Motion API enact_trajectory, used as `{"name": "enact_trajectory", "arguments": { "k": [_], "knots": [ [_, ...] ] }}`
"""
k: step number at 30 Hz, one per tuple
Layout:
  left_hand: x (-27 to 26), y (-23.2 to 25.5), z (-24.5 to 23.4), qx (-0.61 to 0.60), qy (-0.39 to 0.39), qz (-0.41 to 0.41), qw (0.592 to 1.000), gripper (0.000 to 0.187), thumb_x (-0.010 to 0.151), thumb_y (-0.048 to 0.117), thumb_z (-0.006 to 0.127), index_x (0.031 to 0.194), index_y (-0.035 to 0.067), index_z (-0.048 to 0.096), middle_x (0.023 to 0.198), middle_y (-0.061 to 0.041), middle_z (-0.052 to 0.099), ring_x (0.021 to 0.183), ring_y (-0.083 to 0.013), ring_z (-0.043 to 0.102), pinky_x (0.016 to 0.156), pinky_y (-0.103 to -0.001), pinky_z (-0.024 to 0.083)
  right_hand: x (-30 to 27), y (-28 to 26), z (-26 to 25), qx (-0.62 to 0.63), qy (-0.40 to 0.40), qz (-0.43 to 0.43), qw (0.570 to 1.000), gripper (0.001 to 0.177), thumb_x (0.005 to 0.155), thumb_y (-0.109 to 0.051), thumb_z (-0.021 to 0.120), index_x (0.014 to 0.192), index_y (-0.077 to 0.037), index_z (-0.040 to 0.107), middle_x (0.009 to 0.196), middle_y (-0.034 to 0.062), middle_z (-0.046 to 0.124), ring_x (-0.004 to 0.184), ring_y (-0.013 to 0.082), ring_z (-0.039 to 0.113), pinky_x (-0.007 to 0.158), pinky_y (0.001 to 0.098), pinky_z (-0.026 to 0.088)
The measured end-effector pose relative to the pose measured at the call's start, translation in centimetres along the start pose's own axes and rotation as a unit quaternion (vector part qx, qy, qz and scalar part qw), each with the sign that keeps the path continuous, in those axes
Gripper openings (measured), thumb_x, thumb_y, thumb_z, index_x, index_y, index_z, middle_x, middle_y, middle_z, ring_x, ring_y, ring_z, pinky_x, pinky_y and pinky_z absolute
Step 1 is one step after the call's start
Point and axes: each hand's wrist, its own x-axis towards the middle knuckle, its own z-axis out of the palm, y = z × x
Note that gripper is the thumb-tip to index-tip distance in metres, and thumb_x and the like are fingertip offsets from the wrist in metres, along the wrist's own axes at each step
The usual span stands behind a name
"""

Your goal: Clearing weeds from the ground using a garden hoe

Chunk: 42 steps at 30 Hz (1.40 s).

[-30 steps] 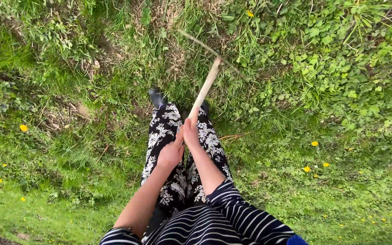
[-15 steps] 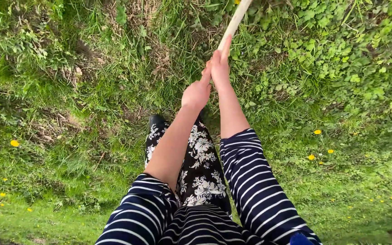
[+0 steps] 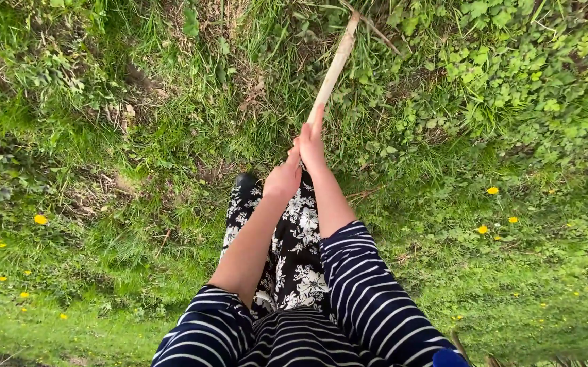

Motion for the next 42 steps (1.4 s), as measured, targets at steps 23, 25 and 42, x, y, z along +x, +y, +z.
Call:
{"name": "enact_trajectory", "arguments": {
  "k": [23,25,42],
  "knots": [
    [-11.5,-24.1,13.0,0.005,-0.114,-0.083,0.99,0.069,0.099,0.036,0.042,0.16,0.045,0.01,0.131,-0.02,0.063,0.111,-0.0446,0.068,0.098,-0.054,0.056,-17.8,16.8,9.8,-0.124,0.013,0.21,0.97,0.064,0.104,-0.032,0.034,0.157,-0.033,-0.002,0.136,0.0379,0.044,0.105,0.0389,0.056,0.093,0.0438,0.048],
    [-12.8,-26.3,13.9,-0.003,-0.108,-0.087,0.99,0.067,0.099,0.039,0.04,0.159,0.05,0.011,0.114,-0.025,0.071,0.108,-0.0445,0.069,0.098,-0.053,0.056,-19.8,16.2,10.9,-0.186,-0.021,0.212,0.959,0.068,0.103,-0.032,0.035,0.157,-0.029,-0.005,0.134,0.0449,0.043,0.122,0.0538,0.05,0.107,0.0551,0.041],
    [-5.5,-19.1,-3.7,-0.008,0.066,0.039,0.997,0.066,0.103,0.033,0.042,0.16,0.043,0.01,0.109,-0.025,0.07,0.104,-0.0454,0.07,0.094,-0.056,0.056,-6.3,4.6,17.6,-0.129,0.007,-0.071,0.989,0.064,0.109,-0.021,0.037,0.157,-0.025,-0.005,0.133,0.045,0.042,0.09,0.0334,0.069,0.081,0.0355,0.06]
  ]
}}
